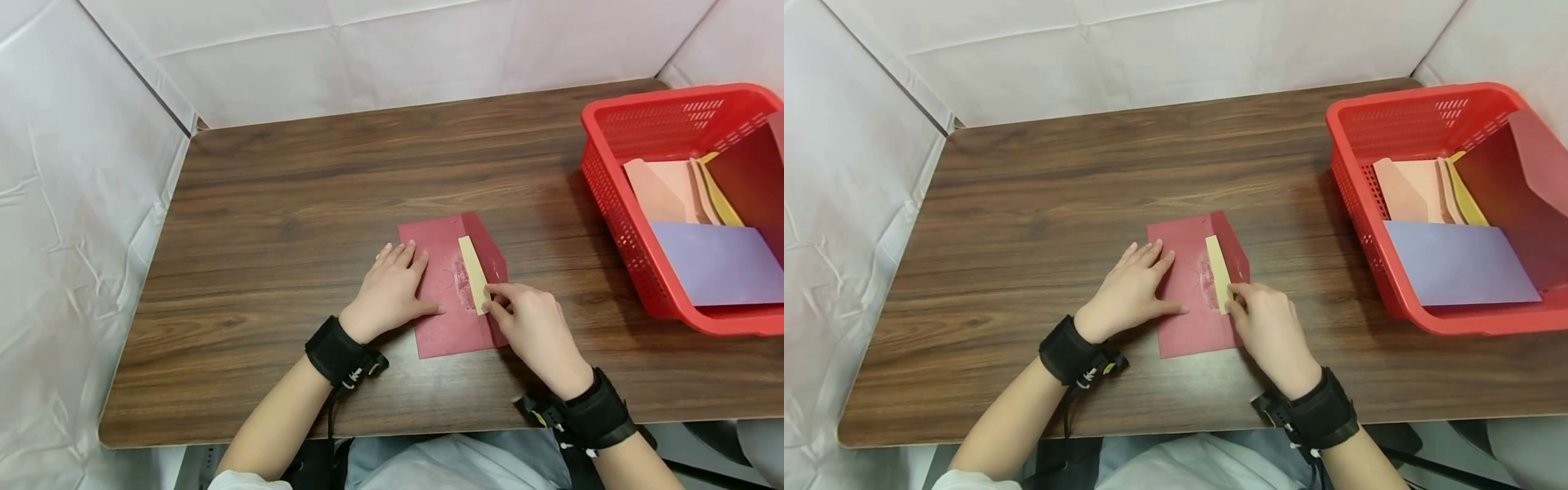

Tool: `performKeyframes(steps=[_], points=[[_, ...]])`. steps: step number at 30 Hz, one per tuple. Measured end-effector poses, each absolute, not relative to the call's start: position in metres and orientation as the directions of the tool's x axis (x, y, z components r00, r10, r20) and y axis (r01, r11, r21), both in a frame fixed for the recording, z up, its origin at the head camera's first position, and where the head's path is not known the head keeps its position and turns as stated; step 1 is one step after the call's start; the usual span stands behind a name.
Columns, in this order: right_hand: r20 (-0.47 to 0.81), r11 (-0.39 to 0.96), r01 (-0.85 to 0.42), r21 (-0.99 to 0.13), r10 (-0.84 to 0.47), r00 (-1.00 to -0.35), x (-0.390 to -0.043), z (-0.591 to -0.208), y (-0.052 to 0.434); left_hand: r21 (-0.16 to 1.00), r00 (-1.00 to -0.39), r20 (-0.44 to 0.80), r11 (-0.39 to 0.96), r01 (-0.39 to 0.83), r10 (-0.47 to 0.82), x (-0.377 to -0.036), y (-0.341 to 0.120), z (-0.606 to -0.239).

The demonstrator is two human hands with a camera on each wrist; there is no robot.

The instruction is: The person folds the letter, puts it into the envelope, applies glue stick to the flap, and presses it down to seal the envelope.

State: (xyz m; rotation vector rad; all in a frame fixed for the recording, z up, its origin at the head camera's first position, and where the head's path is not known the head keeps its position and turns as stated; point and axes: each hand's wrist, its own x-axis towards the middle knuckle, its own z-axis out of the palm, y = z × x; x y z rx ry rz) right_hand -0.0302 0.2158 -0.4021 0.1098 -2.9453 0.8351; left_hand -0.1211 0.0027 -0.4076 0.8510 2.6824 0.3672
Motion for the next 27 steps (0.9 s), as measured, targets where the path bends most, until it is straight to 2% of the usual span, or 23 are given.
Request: performKeyframes(steps=[17, 27], points=[[-0.012, 0.822, -0.031, -0.569, -0.047, -0.999, -0.0321, -0.3988, 0.2243, 0.329, -0.776, -0.209, 0.790, 0.517, 0.595, -0.1209, 0.0037, -0.4044], [-0.042, 0.816, -0.043, -0.577, -0.082, -0.996, -0.0332, -0.4005, 0.2173, 0.314, -0.779, -0.203, 0.793, 0.522, 0.594, -0.1196, 0.0035, -0.4052]])
